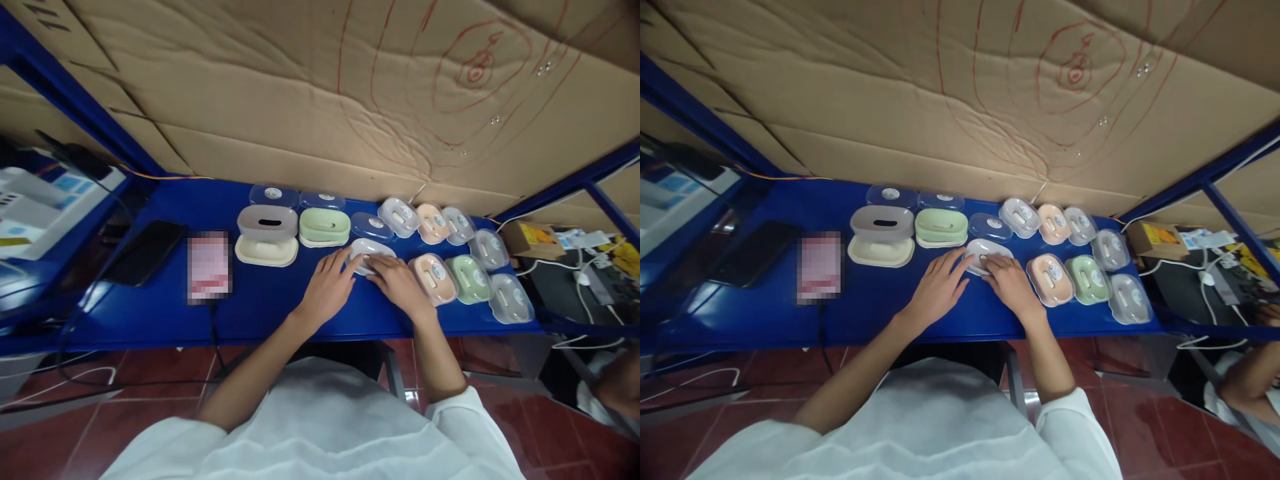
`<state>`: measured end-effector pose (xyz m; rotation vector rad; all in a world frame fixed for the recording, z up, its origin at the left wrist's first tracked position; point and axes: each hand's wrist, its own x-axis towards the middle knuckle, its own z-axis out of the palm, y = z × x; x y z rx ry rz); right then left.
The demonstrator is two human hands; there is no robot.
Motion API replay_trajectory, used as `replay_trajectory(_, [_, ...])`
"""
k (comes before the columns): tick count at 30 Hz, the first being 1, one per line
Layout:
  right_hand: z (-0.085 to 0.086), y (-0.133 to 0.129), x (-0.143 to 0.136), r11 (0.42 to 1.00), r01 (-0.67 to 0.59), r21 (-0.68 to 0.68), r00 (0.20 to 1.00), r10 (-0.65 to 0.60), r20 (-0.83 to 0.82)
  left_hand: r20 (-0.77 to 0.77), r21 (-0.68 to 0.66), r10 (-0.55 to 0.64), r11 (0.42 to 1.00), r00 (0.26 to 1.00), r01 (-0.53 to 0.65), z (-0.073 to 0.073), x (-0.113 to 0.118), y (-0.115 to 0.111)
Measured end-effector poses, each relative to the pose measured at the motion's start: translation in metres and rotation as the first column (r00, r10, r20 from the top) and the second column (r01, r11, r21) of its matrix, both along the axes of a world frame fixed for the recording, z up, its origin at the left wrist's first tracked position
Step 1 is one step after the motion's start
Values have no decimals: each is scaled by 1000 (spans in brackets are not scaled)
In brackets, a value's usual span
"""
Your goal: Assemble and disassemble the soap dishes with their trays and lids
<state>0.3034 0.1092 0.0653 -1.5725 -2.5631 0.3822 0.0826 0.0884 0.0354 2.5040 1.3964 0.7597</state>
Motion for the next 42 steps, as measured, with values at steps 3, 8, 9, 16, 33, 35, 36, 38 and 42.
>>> replay_trajectory(3, [2, 7, 5, 997, -69, -30, 992, 65, -108, 38, 24, -19, 1000, 999, 18, -8, 3, -15])
replay_trajectory(8, [7, 30, 4, 991, -121, -58, 971, 106, -215, -76, -26, -101, 995, 992, 100, -20, 6, -27])
replay_trajectory(9, [7, 32, 3, 991, -118, -63, 971, 102, -214, -97, -34, -102, 994, 990, 99, -21, 5, -27])
replay_trajectory(16, [8, 19, 9, 999, -42, 23, 993, 45, -109, -103, 6, -57, 998, 993, 58, -14, 4, -24])
replay_trajectory(33, [14, 142, 53, 932, 334, 143, 904, -360, 231, -160, 26, -37, 999, 987, 41, -13, 10, -24])
replay_trajectory(35, [19, 148, 64, 942, 322, 97, 904, -336, 263, -149, 12, -30, 999, 988, 33, -14, 11, -22])
replay_trajectory(36, [22, 149, 68, 946, 311, 92, 909, -324, 263, -138, 6, -27, 1000, 990, 28, -15, 11, -21])
replay_trajectory(38, [29, 148, 73, 947, 305, 104, 911, -322, 258, -113, 0, -23, 1000, 993, 23, -17, 11, -19])
replay_trajectory(42, [39, 135, 70, 921, 322, 219, 897, -371, 240, -101, 17, -12, 1000, 995, 14, -18, 11, -15])
